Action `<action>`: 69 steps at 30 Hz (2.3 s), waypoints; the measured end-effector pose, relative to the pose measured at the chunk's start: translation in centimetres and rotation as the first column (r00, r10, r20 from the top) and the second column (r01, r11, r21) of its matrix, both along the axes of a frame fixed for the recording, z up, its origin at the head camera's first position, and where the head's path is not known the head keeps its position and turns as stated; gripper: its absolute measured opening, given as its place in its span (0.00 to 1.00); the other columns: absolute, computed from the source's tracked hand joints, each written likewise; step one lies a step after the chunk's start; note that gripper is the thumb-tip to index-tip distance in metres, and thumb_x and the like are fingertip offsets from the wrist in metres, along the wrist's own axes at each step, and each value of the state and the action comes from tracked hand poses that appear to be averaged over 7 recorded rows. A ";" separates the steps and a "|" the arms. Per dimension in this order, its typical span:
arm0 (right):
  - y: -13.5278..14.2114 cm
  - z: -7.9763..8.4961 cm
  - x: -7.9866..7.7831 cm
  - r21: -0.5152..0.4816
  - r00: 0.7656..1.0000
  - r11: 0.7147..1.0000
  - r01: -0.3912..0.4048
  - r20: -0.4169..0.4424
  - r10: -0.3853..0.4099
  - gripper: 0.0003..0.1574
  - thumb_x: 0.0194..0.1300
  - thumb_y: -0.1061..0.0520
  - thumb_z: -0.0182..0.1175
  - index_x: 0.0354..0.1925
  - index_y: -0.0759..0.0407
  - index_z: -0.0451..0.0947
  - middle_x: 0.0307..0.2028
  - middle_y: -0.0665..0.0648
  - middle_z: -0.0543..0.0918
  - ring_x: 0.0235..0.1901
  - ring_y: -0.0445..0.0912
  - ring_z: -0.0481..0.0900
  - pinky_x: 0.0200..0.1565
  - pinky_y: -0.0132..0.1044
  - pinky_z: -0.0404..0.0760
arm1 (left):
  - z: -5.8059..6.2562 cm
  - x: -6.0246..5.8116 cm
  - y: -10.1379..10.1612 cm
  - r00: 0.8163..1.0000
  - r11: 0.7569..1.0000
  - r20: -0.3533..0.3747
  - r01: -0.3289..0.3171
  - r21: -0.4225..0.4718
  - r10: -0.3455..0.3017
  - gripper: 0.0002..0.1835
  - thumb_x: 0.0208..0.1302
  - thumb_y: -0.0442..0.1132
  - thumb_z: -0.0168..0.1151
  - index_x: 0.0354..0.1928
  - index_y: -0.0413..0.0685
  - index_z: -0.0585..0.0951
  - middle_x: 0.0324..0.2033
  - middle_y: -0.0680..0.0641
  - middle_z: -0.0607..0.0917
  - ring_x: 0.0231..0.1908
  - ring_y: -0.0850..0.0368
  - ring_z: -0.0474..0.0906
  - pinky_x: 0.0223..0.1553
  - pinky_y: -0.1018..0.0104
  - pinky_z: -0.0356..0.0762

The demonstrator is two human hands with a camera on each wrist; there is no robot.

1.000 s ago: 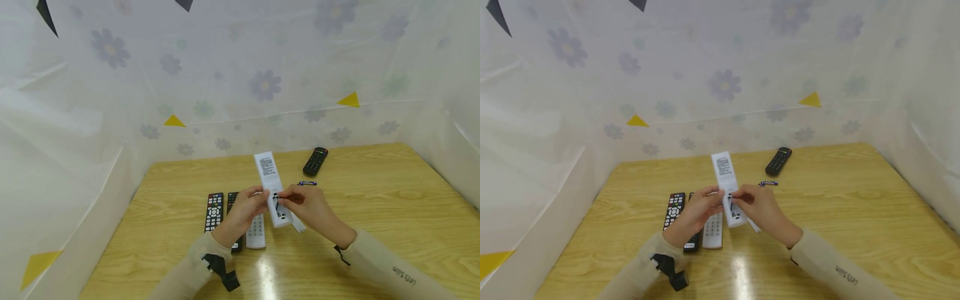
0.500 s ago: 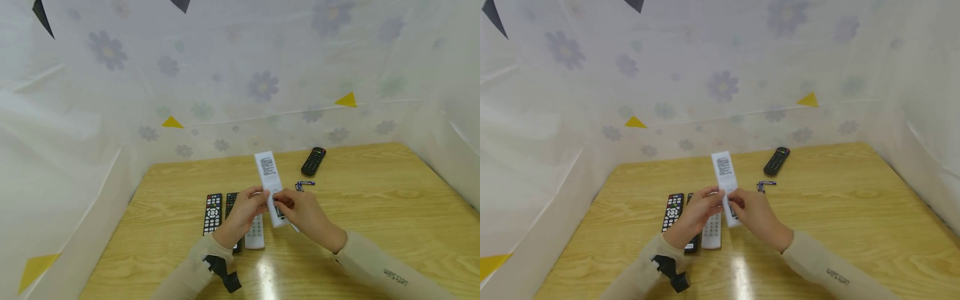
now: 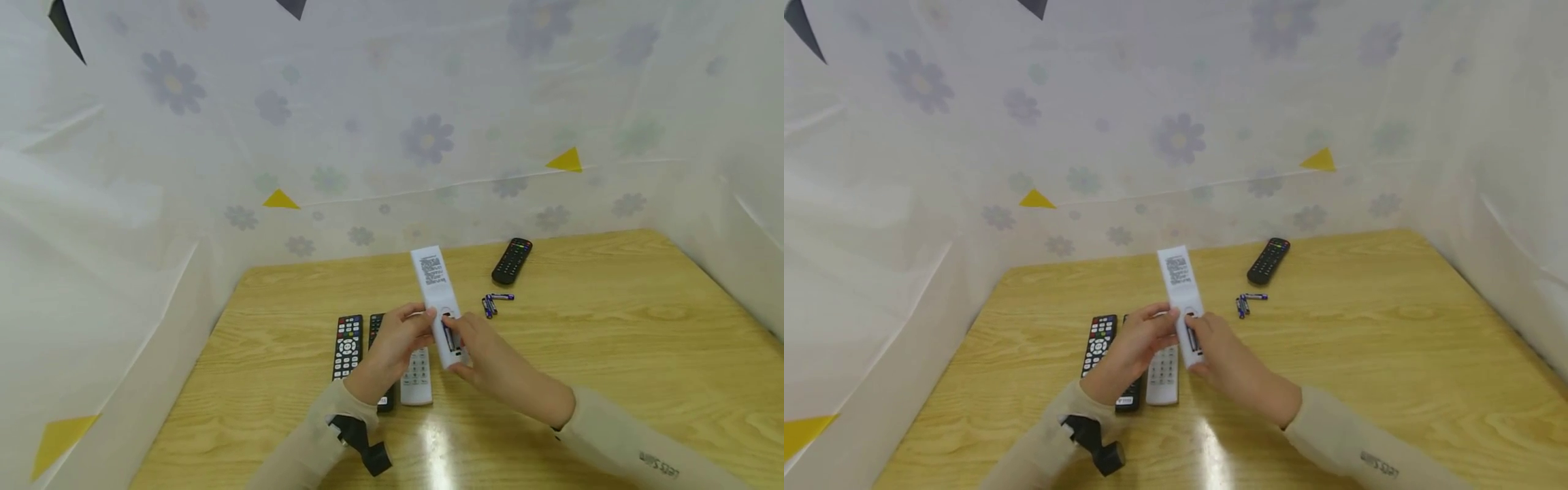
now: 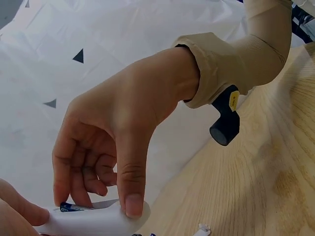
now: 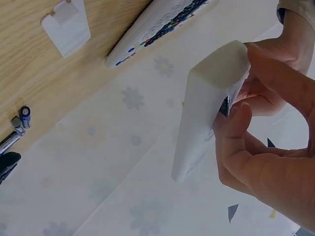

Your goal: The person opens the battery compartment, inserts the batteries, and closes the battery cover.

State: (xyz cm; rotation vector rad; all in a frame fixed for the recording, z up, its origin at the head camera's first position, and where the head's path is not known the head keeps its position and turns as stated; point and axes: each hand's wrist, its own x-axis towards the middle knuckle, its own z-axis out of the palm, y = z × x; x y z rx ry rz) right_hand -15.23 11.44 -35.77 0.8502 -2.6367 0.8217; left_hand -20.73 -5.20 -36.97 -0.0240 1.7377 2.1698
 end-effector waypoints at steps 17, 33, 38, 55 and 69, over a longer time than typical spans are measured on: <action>0.0 -2.0 -0.5 0.081 0.989 0.996 -0.036 -0.137 0.047 0.42 0.51 0.63 0.72 0.61 0.76 0.67 0.46 0.62 0.70 0.43 0.48 0.68 0.40 0.36 0.78 | -0.4 -0.4 -0.4 1.000 0.999 0.009 -0.001 -0.038 0.002 0.18 0.70 0.35 0.57 0.58 0.33 0.75 0.44 0.38 0.84 0.38 0.56 0.81 0.45 0.62 0.81; 5.6 -2.4 -8.6 0.106 0.939 0.968 0.229 0.239 -0.248 0.10 0.68 0.66 0.56 0.43 0.75 0.79 0.32 0.62 0.81 0.26 0.45 0.75 0.27 0.37 0.76 | 0.0 -1.4 -1.5 0.999 0.998 0.027 -0.026 -0.050 0.028 0.20 0.70 0.32 0.55 0.60 0.31 0.72 0.49 0.33 0.80 0.39 0.55 0.81 0.46 0.61 0.81; 5.3 -4.1 -10.3 0.303 0.922 0.926 0.225 0.242 -0.303 0.06 0.63 0.73 0.53 0.35 0.78 0.77 0.29 0.67 0.82 0.27 0.51 0.80 0.28 0.40 0.81 | -0.1 -1.2 -1.5 0.999 0.999 0.023 -0.022 -0.038 0.023 0.19 0.69 0.32 0.56 0.60 0.29 0.72 0.48 0.33 0.81 0.39 0.55 0.81 0.46 0.60 0.82; 3.6 -5.6 -9.5 0.412 0.921 0.855 0.315 0.086 -0.381 0.09 0.59 0.75 0.52 0.25 0.69 0.72 0.23 0.64 0.78 0.27 0.55 0.81 0.27 0.46 0.81 | 0.2 -0.8 -1.5 0.999 0.999 0.035 -0.002 -0.037 0.003 0.19 0.70 0.34 0.56 0.59 0.33 0.74 0.48 0.36 0.81 0.41 0.54 0.81 0.46 0.61 0.82; 3.5 -2.2 -6.7 0.072 0.936 0.947 0.313 0.149 -0.320 0.02 0.59 0.70 0.61 0.32 0.70 0.76 0.24 0.57 0.78 0.23 0.46 0.73 0.25 0.39 0.75 | 0.6 -0.9 -1.2 0.999 1.000 0.043 -0.010 -0.021 0.011 0.18 0.70 0.33 0.56 0.59 0.34 0.74 0.49 0.36 0.82 0.42 0.53 0.82 0.46 0.61 0.82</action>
